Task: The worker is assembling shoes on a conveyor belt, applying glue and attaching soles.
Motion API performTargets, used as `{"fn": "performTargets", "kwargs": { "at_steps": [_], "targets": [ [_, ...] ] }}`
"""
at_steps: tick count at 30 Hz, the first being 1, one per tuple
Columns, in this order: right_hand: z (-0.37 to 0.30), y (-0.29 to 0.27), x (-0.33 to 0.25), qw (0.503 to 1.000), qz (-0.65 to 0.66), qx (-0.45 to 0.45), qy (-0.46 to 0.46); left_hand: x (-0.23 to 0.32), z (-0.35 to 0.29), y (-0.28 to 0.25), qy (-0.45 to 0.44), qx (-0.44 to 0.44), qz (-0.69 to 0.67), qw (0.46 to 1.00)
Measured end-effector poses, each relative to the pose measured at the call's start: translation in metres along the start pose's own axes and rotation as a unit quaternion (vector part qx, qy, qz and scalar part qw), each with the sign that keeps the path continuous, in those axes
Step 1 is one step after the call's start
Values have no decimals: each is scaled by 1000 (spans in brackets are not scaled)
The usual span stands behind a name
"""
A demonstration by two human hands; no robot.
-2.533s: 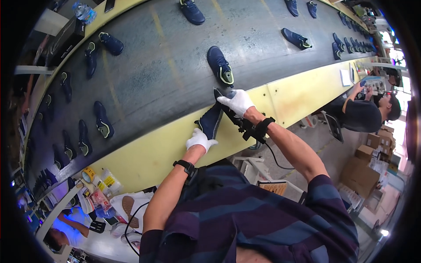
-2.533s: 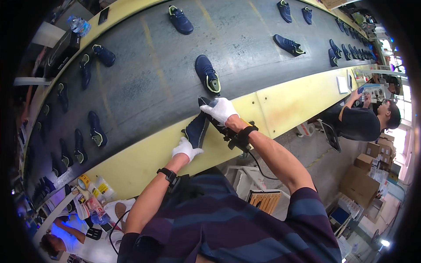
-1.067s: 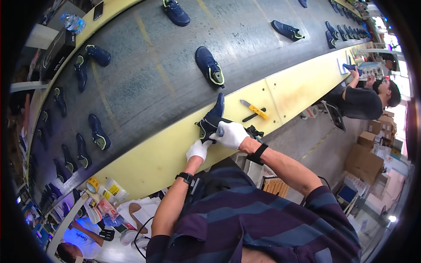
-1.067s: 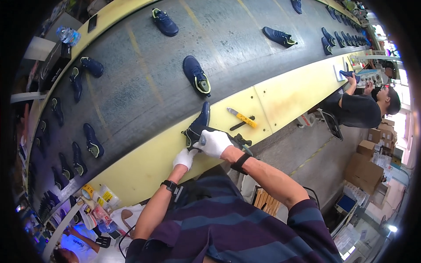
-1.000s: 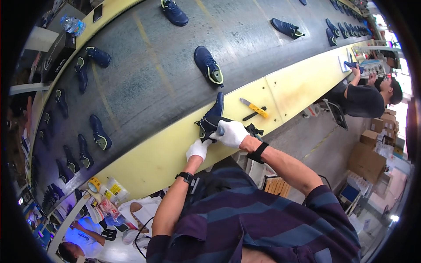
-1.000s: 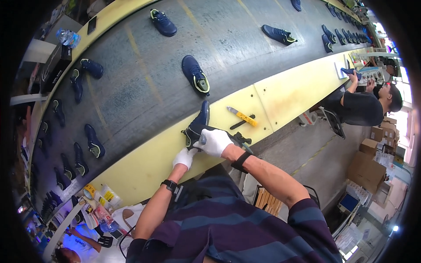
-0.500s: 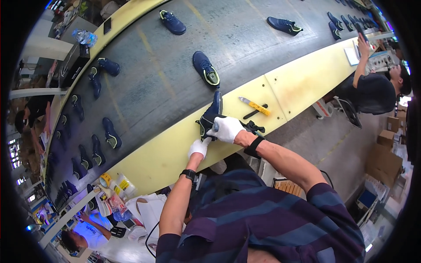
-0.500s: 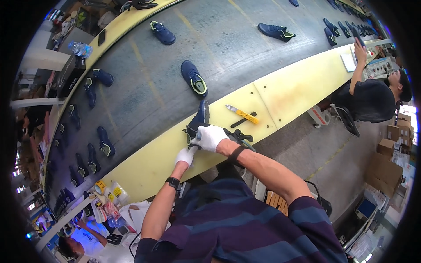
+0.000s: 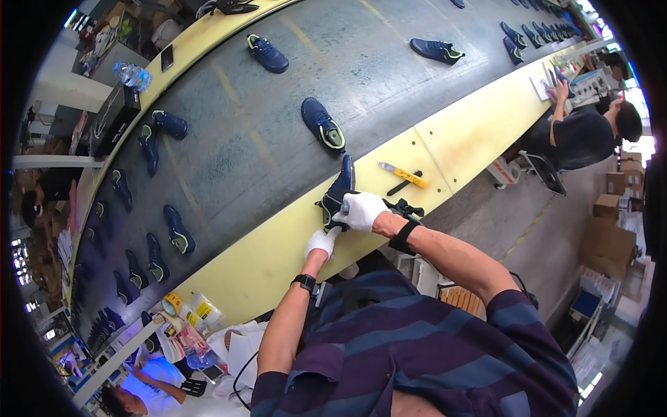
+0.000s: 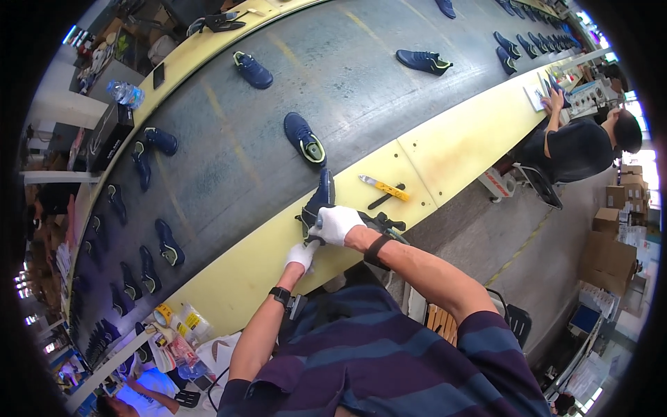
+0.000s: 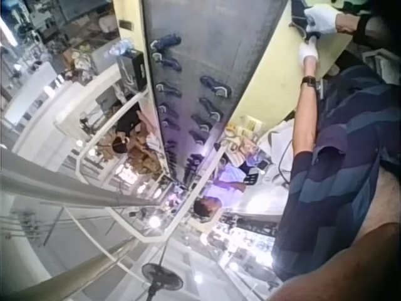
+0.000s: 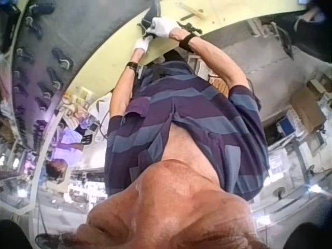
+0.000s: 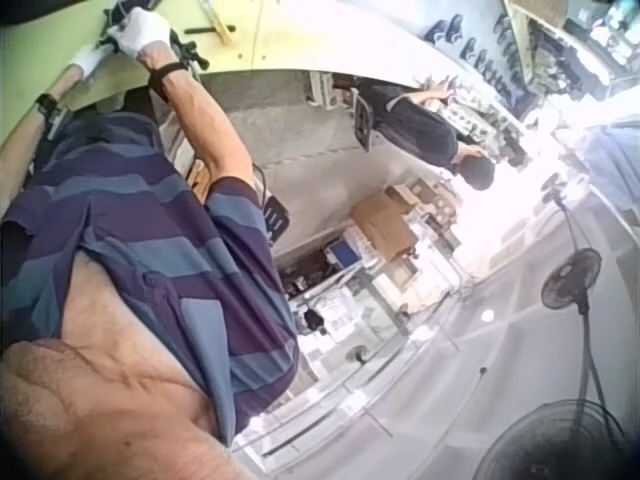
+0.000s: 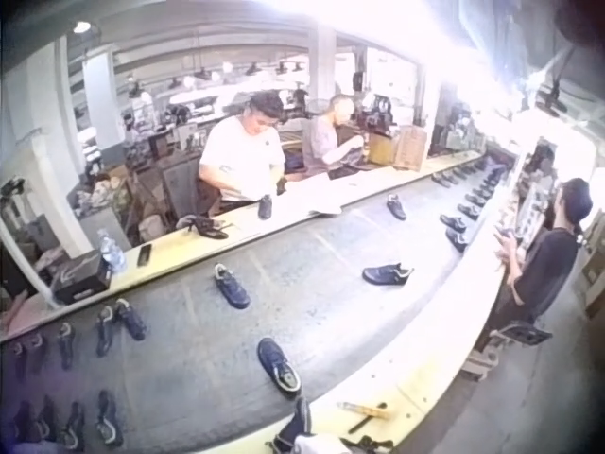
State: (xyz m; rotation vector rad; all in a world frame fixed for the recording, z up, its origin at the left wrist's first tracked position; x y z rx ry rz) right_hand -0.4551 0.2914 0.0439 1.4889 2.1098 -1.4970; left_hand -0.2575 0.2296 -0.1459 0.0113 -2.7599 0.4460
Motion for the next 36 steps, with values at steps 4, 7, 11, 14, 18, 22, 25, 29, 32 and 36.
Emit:
{"fn": "performTargets", "kwargs": {
  "at_steps": [4, 7, 11, 14, 18, 22, 25, 29, 32, 36],
  "targets": [
    [6, 0, -18, 999, -24, -16, 22, 2, -2, -3, 15, -4, -13, 1000],
    [11, 5, -26, 998, -42, -24, 39, -3, 0, -4, 36, -3, -23, 999],
    [8, 6, -17, 998, -43, -14, 39, 1, -4, -2, 13, -18, 2, 1000],
    [2, 5, -7, 999, -28, 12, 24, -2, -6, 1, 9, -16, 3, 1000],
    [1, 5, -3, 999, -12, 29, 12, -5, -7, 6, -3, -6, -28, 1000],
    [4, 3, -11, 999, -27, 3, 33, -1, -10, 1, -1, 5, 14, 1000],
    [7, 2, -19, 998, -38, -19, 54, 5, -10, -3, 20, 22, 37, 999],
    [12, 3, -33, 995, -49, -35, 83, 3, -12, -3, 28, 21, -3, 999],
    [17, 7, -38, 993, -62, -39, 89, 8, -11, -7, 34, 27, 1, 999],
    [23, 6, -53, 991, -83, -51, 97, 5, -12, -7, 43, 36, 5, 998]
  ]
}}
Point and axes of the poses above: each hand's wrist, its own z-axis towards the middle knuckle, its own y-axis out of the palm, x = y × z, the point moved 8 cm from there along z, towards the middle knuckle, and after that the axes turned 2 degrees about -y, right-handed, at the moved point
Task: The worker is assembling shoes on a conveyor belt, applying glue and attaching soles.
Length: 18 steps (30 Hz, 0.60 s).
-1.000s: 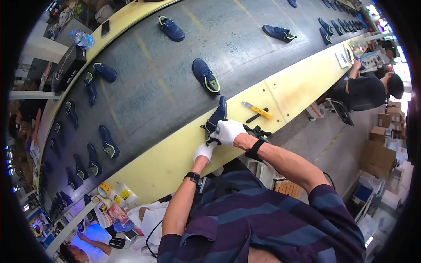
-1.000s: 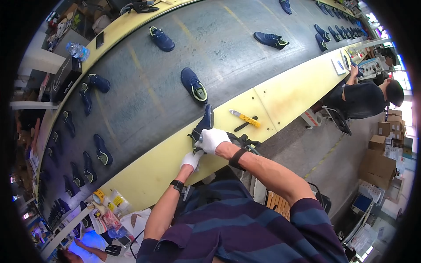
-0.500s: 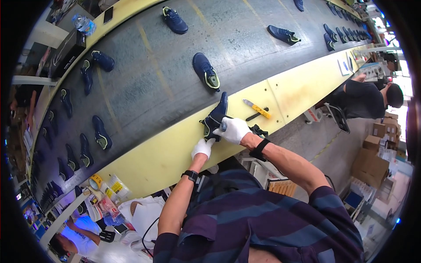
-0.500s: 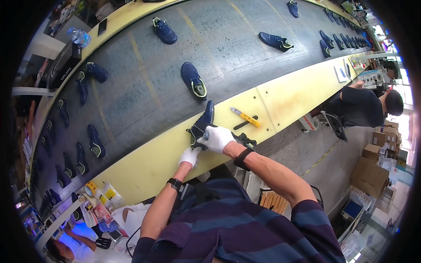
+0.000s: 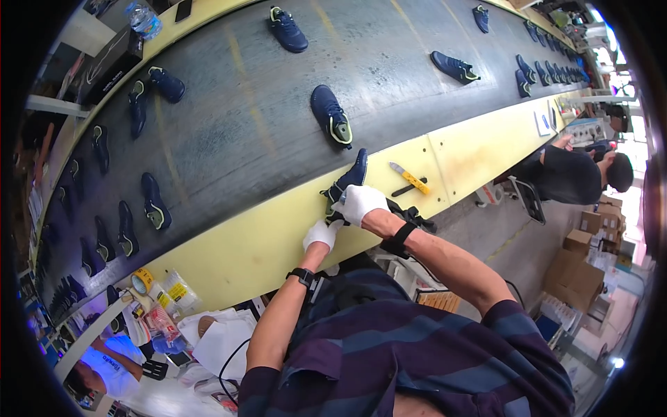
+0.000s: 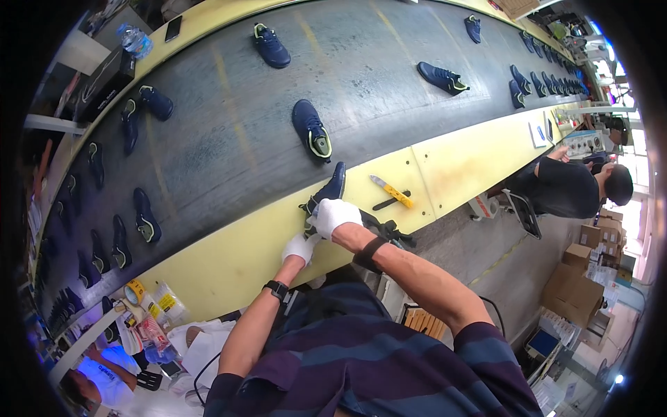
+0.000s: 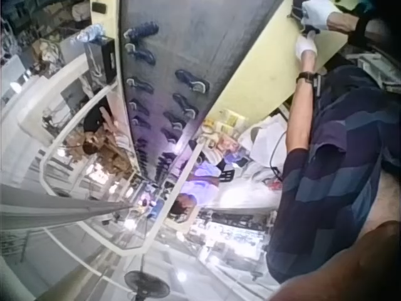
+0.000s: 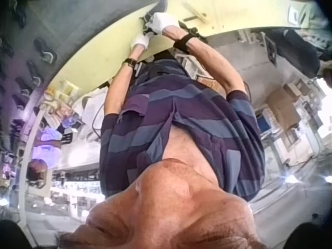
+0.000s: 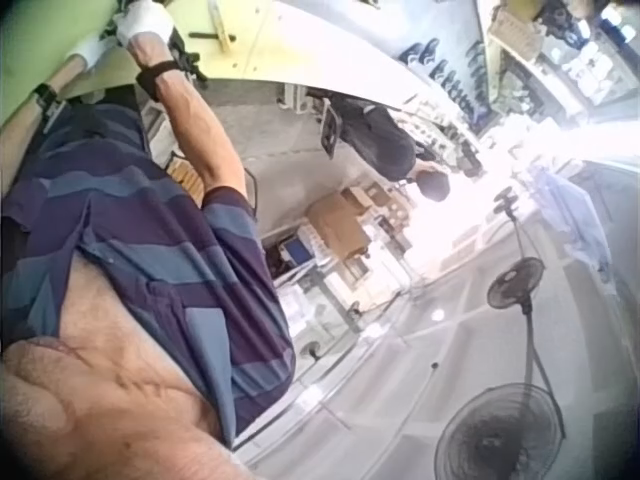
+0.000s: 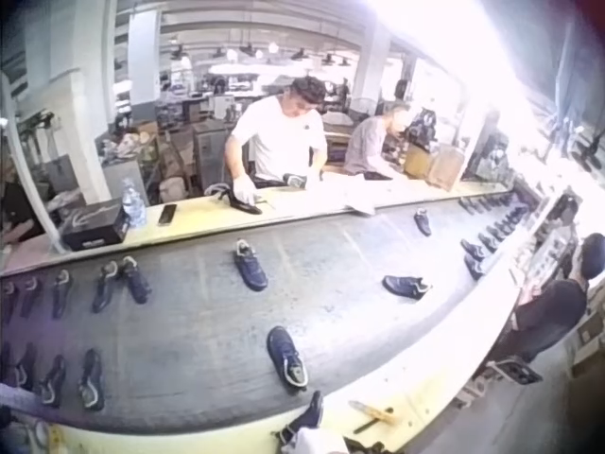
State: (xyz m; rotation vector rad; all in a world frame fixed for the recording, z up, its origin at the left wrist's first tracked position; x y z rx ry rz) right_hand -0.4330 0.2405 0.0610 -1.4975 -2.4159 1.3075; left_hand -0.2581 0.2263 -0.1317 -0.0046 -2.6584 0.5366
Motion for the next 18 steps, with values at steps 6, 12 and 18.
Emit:
{"fn": "performTargets", "kwargs": {
  "at_steps": [6, 12, 18],
  "targets": [
    [-9, 11, 25, 996, 17, 88, -23, 6, -8, -4, -8, -29, -6, 1000],
    [-6, 10, 27, 994, 64, 64, 59, 18, -22, -20, -8, -2, 24, 1000],
    [12, 8, -11, 997, -24, 12, 77, 14, -13, -20, 9, -15, 10, 1000]
  ]
}}
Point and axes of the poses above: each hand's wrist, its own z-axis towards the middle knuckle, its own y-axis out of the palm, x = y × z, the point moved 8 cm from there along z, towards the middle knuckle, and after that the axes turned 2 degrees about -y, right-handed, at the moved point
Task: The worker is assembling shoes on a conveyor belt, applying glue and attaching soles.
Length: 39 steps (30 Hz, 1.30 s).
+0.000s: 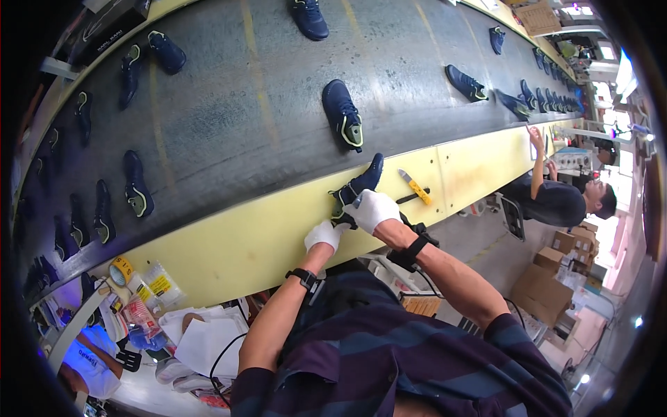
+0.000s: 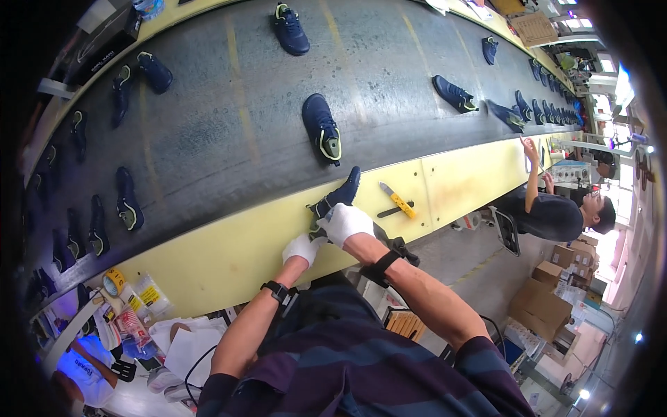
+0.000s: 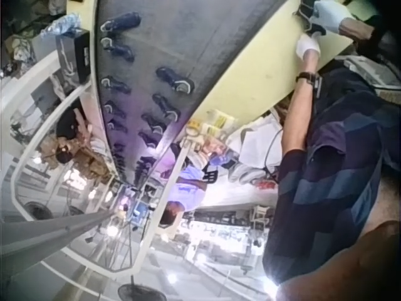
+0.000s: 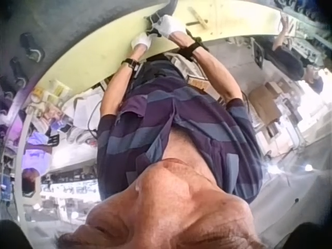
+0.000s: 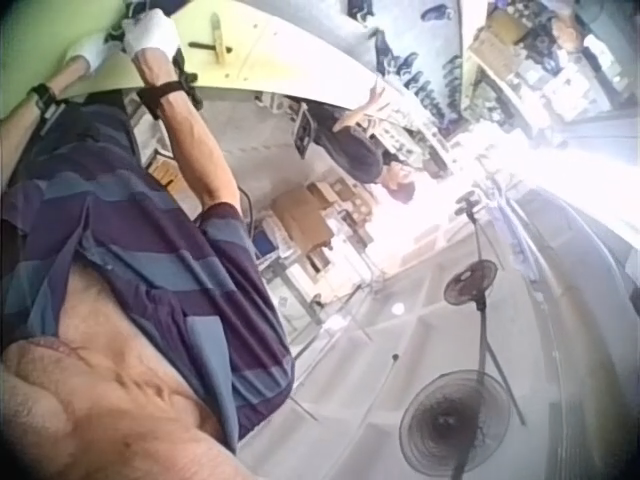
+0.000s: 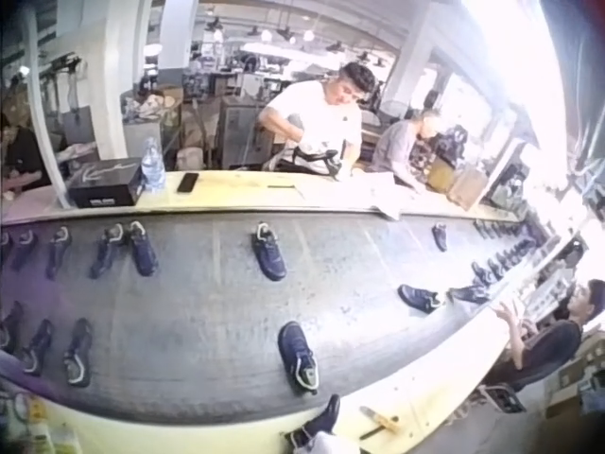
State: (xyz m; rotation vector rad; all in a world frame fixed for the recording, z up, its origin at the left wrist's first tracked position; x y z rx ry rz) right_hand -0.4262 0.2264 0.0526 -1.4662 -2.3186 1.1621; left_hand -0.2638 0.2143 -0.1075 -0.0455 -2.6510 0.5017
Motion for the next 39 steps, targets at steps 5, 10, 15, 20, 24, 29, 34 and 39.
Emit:
{"fn": "performTargets", "kwargs": {
  "at_steps": [5, 10, 15, 20, 24, 29, 34, 39],
  "targets": [
    [13, -1, -20, 999, -25, -24, -28, 6, -3, -8, 4, -56, 0, 998],
    [32, -6, -29, 999, -34, -15, 26, 11, -7, -15, 3, -77, -10, 997],
    [57, -3, -36, 997, -60, -20, 42, 18, -9, -24, 25, -87, -39, 995],
    [78, -6, -51, 995, -85, -51, -23, 16, -7, -22, 43, -94, -38, 994],
    [85, -4, -50, 993, -102, -62, -10, 15, -11, -23, 43, -93, -60, 993],
    [63, -5, -50, 994, -84, -48, -46, 3, 1, -5, 41, -61, -93, 993],
    [28, -13, -31, 996, -63, -29, -53, 8, 0, -3, 45, -39, -81, 995],
    [16, -16, -6, 999, -30, -18, -22, 22, -5, -3, 24, -65, -49, 996]
  ]
}}
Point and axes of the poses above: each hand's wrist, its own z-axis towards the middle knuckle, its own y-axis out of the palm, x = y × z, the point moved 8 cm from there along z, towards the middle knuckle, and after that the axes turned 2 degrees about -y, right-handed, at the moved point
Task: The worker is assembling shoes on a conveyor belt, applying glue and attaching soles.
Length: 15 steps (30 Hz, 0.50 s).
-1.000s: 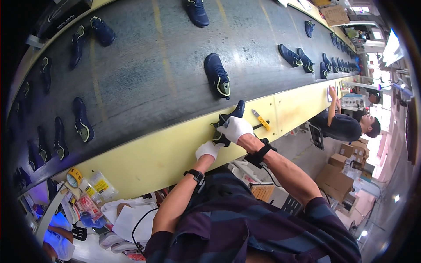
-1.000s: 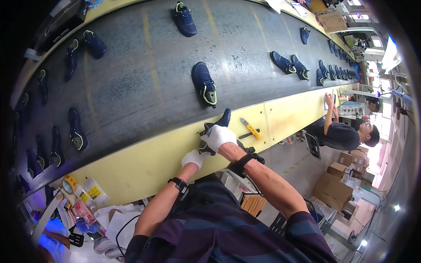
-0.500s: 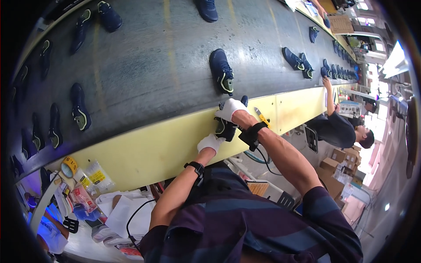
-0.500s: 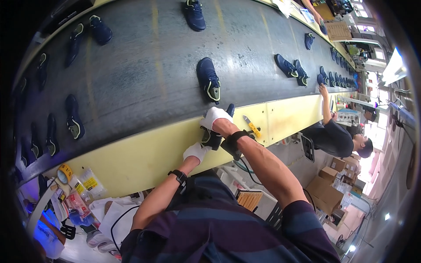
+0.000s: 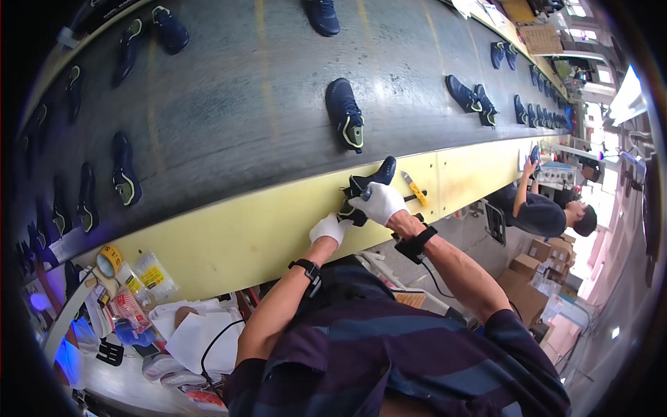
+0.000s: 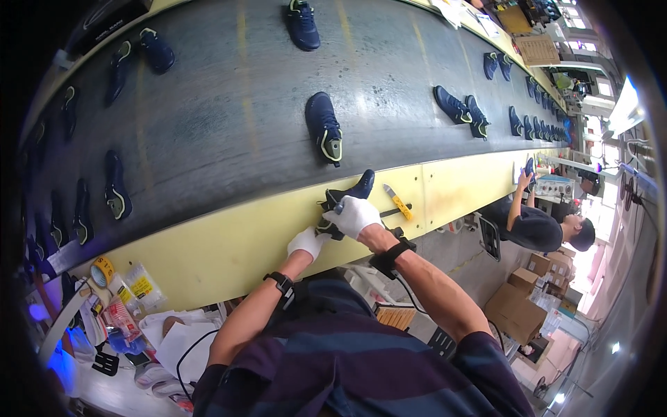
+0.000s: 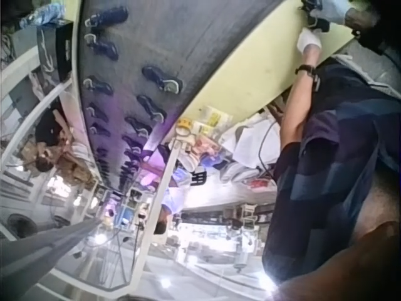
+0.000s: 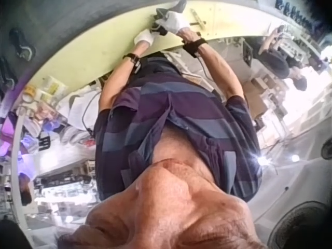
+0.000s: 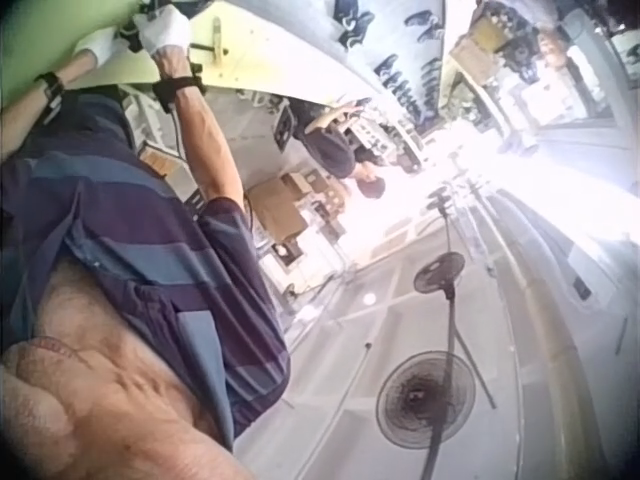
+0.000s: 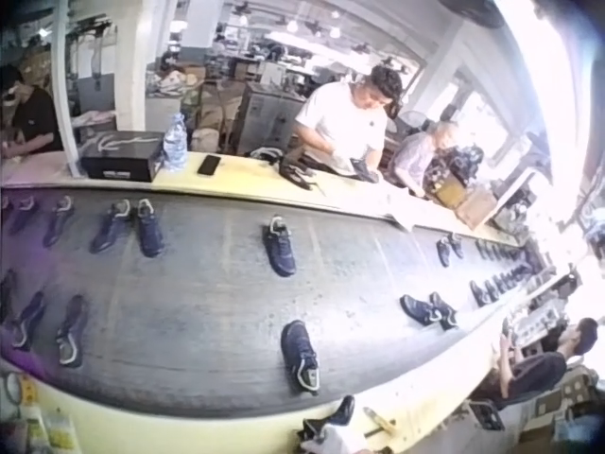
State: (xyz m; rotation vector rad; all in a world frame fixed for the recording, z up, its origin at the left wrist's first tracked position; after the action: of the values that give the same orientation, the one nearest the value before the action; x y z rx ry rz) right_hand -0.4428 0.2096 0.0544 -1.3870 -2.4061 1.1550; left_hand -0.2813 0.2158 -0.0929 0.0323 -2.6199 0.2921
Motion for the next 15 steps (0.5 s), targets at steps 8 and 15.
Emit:
{"fn": "performTargets", "kwargs": {
  "at_steps": [8, 15],
  "targets": [
    [4, 3, -6, 1000, 2, 17, -21, -14, 16, 8, 16, 1, -137, 990],
    [-12, -4, 5, 996, 28, 55, -66, -10, 7, 5, -9, 5, -165, 986]
  ]
}}
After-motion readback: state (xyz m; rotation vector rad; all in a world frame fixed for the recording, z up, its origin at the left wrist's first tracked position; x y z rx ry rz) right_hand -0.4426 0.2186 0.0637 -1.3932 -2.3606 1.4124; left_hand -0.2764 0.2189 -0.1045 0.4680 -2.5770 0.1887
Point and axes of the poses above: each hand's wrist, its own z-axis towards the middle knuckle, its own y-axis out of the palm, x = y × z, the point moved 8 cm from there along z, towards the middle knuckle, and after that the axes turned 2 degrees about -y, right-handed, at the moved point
